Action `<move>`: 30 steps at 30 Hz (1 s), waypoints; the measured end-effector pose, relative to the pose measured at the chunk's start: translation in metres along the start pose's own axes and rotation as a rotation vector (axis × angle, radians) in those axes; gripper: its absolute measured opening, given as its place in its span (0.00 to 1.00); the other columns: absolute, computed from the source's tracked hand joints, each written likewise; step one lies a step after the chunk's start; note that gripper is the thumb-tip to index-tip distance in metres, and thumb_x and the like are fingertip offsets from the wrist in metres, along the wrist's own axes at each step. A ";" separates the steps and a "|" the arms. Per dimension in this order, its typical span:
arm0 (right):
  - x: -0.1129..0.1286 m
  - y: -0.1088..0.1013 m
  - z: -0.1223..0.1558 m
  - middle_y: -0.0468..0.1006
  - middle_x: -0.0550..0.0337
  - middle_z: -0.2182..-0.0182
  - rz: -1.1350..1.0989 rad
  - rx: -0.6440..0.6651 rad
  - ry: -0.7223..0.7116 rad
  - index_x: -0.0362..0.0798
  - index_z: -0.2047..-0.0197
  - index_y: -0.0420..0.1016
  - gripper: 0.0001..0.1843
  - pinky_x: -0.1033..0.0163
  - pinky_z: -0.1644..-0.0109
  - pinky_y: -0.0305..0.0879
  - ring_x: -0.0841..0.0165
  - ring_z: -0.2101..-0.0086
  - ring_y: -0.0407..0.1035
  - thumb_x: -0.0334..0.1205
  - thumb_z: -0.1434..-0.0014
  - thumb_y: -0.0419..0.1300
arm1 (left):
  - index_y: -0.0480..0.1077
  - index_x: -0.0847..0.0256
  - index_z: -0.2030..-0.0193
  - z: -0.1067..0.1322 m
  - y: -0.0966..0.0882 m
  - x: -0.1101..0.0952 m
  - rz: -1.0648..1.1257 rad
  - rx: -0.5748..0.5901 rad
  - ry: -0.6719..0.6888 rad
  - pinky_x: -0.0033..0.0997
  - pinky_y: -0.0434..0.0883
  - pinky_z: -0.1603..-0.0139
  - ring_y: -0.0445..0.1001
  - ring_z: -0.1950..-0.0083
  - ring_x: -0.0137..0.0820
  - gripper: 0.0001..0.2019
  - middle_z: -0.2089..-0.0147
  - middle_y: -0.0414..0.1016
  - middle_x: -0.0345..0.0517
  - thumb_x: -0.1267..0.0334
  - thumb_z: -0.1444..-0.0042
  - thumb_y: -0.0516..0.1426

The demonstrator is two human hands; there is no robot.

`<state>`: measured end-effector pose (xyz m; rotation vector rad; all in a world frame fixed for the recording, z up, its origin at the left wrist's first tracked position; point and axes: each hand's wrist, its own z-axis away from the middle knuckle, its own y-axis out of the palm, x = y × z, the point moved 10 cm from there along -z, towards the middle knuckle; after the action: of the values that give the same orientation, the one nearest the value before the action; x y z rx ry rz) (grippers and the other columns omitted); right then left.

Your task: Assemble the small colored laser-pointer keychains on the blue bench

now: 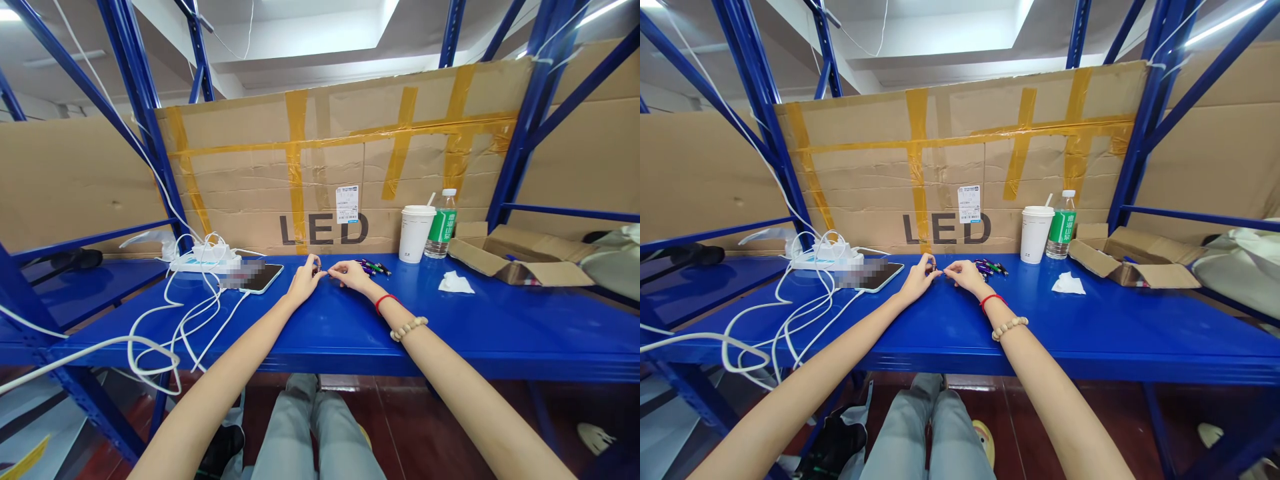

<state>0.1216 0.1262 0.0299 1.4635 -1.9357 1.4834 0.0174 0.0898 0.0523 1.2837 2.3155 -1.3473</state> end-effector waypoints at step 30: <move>-0.011 -0.005 -0.001 0.74 0.61 0.79 0.157 -0.055 0.076 0.44 0.68 0.72 0.11 0.73 0.80 0.59 0.75 0.83 0.67 0.42 0.47 0.54 | 0.58 0.56 0.62 0.000 0.000 -0.002 0.067 -0.006 0.024 0.24 0.62 0.70 0.65 0.76 0.26 0.08 0.79 0.64 0.32 0.62 0.49 0.52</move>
<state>0.1303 0.1331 0.0247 1.2389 -2.0691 1.5139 0.0191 0.0882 0.0530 1.3701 2.2694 -1.3098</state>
